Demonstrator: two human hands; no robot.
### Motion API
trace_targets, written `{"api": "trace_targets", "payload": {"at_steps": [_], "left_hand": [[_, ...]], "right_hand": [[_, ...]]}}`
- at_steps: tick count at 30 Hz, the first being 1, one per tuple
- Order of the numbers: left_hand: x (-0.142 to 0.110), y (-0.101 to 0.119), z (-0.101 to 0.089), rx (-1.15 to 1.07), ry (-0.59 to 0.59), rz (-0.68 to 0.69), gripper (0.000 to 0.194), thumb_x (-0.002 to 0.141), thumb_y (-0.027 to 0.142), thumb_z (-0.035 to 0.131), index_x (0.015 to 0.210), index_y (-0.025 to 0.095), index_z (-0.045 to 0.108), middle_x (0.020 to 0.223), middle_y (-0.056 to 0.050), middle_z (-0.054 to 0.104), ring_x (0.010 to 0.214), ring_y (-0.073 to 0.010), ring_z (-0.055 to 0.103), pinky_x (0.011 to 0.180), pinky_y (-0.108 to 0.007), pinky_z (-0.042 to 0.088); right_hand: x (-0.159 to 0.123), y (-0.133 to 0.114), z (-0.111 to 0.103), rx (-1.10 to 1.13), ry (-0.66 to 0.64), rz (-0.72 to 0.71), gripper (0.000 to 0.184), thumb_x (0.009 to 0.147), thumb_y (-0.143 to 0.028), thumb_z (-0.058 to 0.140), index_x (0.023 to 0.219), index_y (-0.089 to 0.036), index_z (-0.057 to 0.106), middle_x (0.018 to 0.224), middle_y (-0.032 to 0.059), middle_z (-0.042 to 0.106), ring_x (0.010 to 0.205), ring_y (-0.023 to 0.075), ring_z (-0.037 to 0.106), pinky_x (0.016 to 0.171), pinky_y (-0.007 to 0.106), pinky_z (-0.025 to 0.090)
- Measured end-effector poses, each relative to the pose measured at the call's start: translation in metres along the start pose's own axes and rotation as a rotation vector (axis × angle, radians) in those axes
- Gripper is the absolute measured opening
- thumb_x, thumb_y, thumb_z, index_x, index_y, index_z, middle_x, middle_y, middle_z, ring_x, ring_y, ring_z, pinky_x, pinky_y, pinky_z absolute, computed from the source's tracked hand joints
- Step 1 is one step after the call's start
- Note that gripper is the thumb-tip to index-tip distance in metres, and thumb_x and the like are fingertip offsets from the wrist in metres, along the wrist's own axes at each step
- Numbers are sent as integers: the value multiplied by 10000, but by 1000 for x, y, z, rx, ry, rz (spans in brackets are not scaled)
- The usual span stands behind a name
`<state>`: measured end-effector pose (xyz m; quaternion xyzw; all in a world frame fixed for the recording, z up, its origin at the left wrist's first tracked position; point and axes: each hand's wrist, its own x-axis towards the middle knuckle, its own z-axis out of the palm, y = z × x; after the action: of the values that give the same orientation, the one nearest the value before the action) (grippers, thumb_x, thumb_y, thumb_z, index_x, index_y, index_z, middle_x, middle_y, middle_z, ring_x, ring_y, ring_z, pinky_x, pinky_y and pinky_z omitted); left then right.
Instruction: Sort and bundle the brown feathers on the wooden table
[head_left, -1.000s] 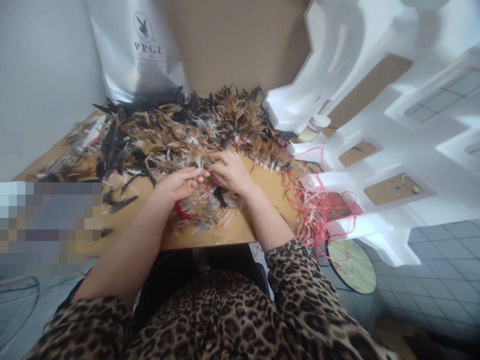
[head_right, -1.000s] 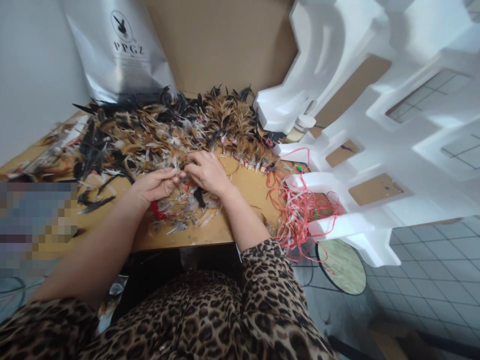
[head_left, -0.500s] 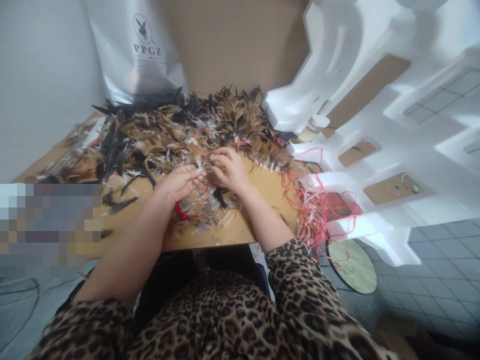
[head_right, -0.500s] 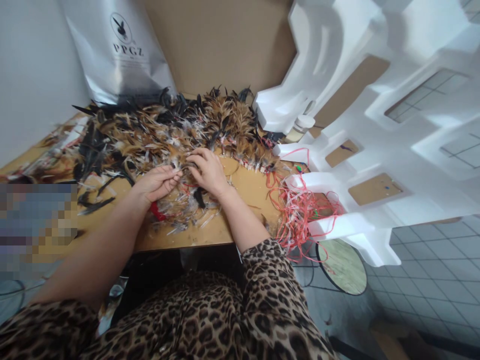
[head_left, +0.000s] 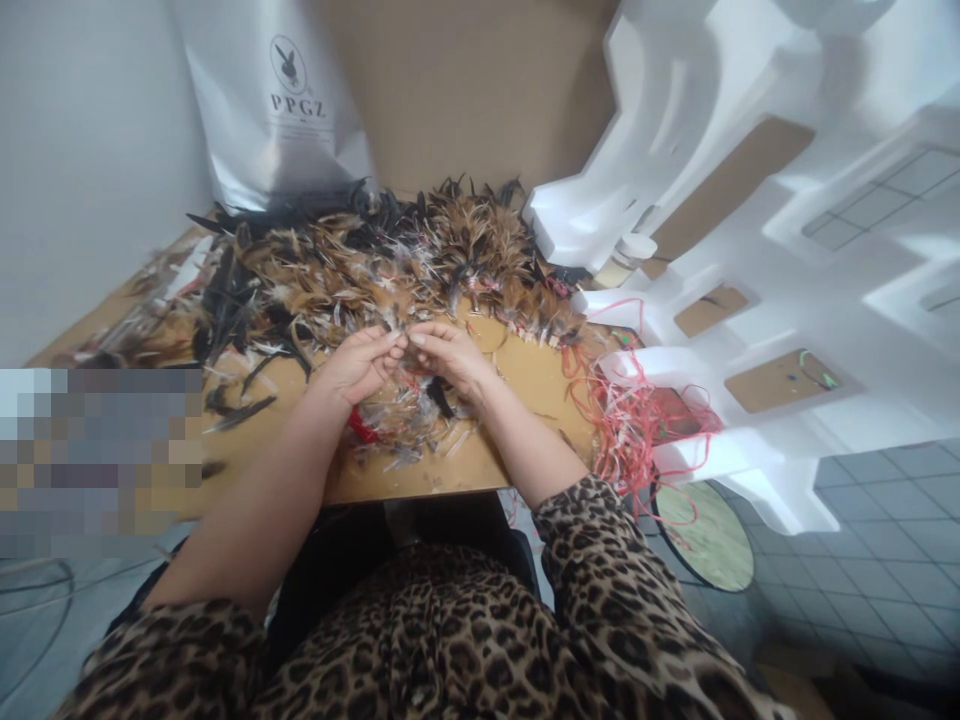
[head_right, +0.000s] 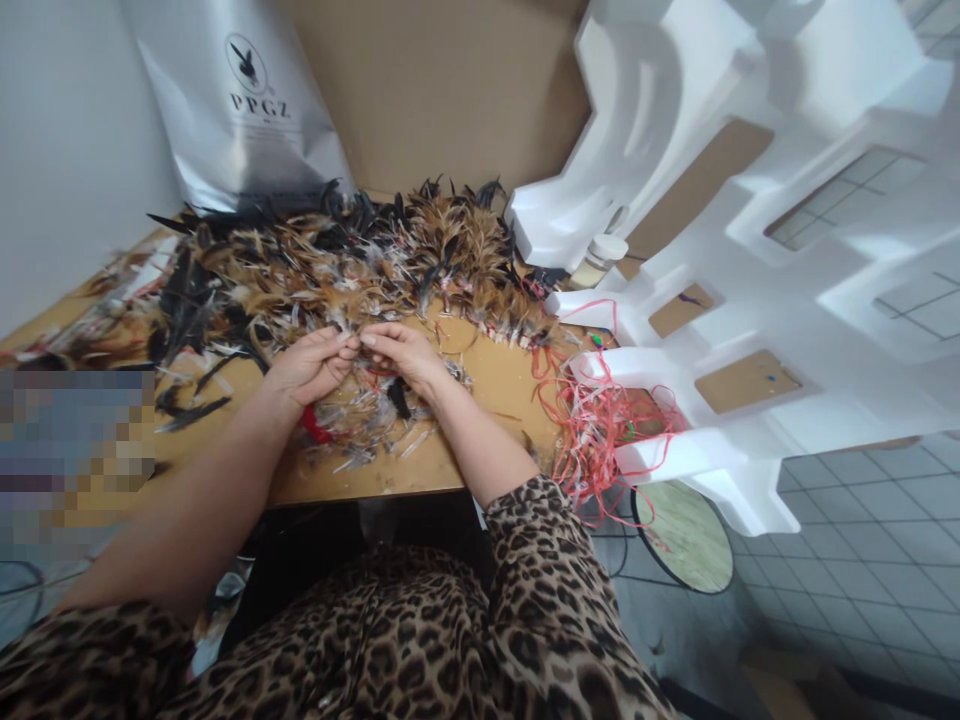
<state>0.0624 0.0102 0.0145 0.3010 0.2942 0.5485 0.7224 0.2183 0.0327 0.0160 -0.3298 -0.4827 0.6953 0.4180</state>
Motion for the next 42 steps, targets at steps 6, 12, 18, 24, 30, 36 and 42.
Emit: {"api": "trace_targets", "payload": {"at_steps": [6,12,18,24,30,36,42], "left_hand": [[2,-3,-3,20,-14,-8,103,674,66,678,629,98,591,636,-41,640,506,-37,555,481,-106,450],[1,-3,-2,88,-12,-29,27,689,75,666,705,78,644,679,-66,679,547,-76,615,466,-123,461],[-1,-3,2,201,56,-28,83,696,111,677,757,59,654,749,-114,702,591,-110,653,462,-132,463],[-2,-6,5,272,94,-18,130,655,136,717,732,57,648,718,-110,694,548,-108,640,454,-142,459],[1,-8,5,374,105,16,128,639,154,723,696,69,647,698,-98,686,553,-105,634,476,-148,466],[0,-9,6,392,127,31,120,626,153,728,679,65,665,635,-83,662,511,-82,597,494,-149,465],[0,-7,6,387,139,29,132,610,162,743,634,75,648,581,-62,636,459,-62,560,461,-137,443]], "right_hand": [[1,2,4,76,37,-27,303,549,-325,775,721,-163,586,604,-52,599,491,29,455,516,168,392],[-1,-1,4,-5,67,-64,305,575,-362,751,707,-154,570,590,-49,586,478,31,430,493,172,347],[-2,-1,2,-133,117,-116,294,621,-405,702,677,-160,549,555,-55,536,482,47,430,490,183,330],[1,2,1,-278,166,-148,276,626,-402,676,679,-163,547,606,-42,559,542,64,467,555,198,381],[2,4,1,-301,164,-182,284,633,-411,668,693,-159,552,619,-39,551,556,65,460,562,199,378],[2,4,0,-321,164,-211,301,633,-431,670,705,-160,560,632,-38,559,581,68,468,577,198,385],[1,2,4,-259,166,-191,327,620,-456,679,681,-163,549,585,-50,525,529,57,439,547,197,365]]}}
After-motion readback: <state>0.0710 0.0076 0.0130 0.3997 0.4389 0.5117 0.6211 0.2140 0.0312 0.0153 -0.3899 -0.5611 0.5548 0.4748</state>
